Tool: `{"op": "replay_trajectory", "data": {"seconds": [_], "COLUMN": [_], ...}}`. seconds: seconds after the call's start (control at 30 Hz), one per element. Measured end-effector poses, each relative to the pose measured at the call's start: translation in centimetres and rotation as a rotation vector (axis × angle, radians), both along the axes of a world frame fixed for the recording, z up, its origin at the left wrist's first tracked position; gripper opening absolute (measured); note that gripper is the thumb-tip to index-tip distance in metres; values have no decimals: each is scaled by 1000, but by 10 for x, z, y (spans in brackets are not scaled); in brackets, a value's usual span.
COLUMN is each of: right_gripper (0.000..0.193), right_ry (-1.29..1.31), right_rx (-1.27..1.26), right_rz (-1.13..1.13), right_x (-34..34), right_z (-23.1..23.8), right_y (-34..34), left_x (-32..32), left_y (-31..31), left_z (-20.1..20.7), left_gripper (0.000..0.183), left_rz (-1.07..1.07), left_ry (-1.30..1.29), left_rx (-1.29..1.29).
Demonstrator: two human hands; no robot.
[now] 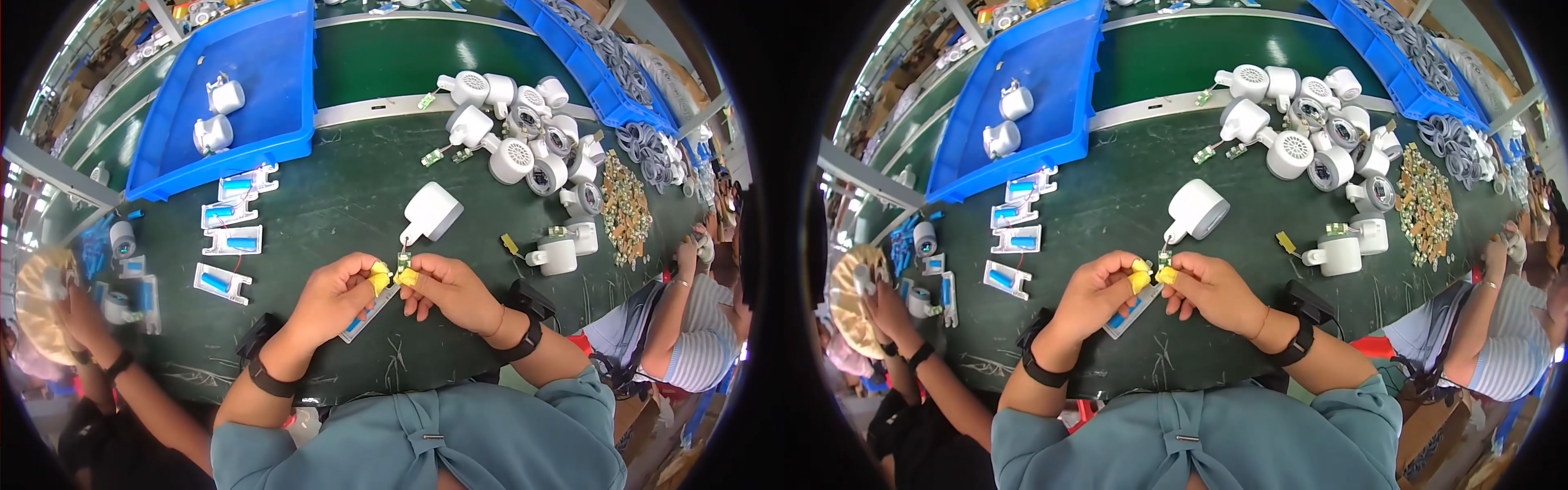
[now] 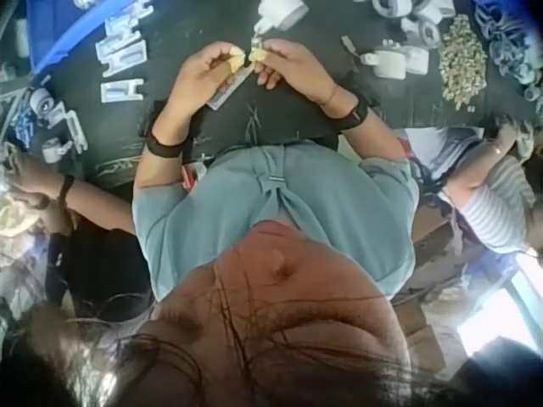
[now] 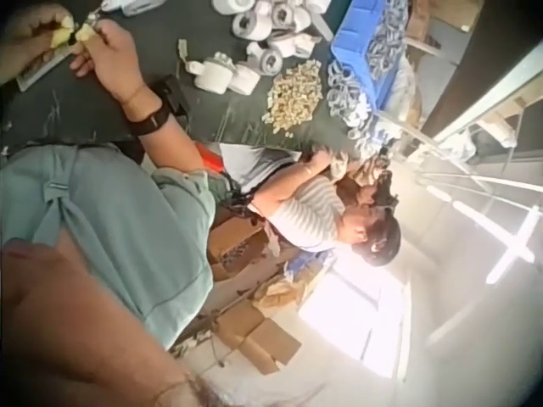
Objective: Assembling electronic sensor components by connecting internal wires and fitting them into plastic housings at a factory workbench.
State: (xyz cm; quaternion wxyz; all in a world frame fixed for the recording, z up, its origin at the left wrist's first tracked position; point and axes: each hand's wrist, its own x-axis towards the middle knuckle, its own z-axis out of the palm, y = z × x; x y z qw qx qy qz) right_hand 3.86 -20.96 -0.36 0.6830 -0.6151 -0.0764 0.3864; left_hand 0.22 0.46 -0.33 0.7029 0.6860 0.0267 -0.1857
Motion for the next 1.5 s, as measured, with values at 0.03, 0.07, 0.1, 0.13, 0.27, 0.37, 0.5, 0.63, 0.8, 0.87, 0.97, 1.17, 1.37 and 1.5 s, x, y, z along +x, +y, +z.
{"op": "replay_trajectory", "data": {"seconds": [0.03,0.07,0.1,0.13,0.27,0.37,0.5,0.63,0.8,0.87,0.97,1.17,1.37,1.5], "right_gripper": [18,17,17,17,17,17,16,16,9,13,12,11,10,9], "right_ry": [3,-25,-53,-49,-86,-128,-283,-449,-609,-688,-755,-826,-825,-767], "right_rx": [-1,13,27,29,4,-35,-120,-163,-212,-238,-255,-264,-270,-228], "right_rz": [-5,7,19,17,39,27,-36,-49,-152,-146,-195,-223,-210,-201], "right_x": [-1,-2,-4,-5,-6,-7,-12,-14,-22,-25,-27,-24,-23,-23], "right_z": [-2,-5,-7,-7,-7,-5,-6,-8,-3,-13,-19,-22,-23,-16], "right_y": [0,1,1,2,5,4,9,11,20,18,19,20,19,19], "left_x": [1,1,1,0,-3,0,-1,0,-6,-12,-16,-14,-12,-4], "left_y": [0,0,-1,-2,-3,-5,-13,-10,-16,-20,-22,-29,-24,-14], "left_z": [2,3,3,2,-12,-21,-7,1,-3,-9,-14,-13,-8,5], "left_gripper": [17,17,17,17,18,17,17,15,11,10,12,9,13,17], "left_rz": [-3,-6,-11,9,70,86,115,92,156,181,185,241,139,38], "left_ry": [-8,-15,-13,-27,-93,-137,-348,-440,-394,-418,-305,-348,-364,-326], "left_rx": [23,45,44,66,102,139,324,381,406,374,228,190,279,316]}}
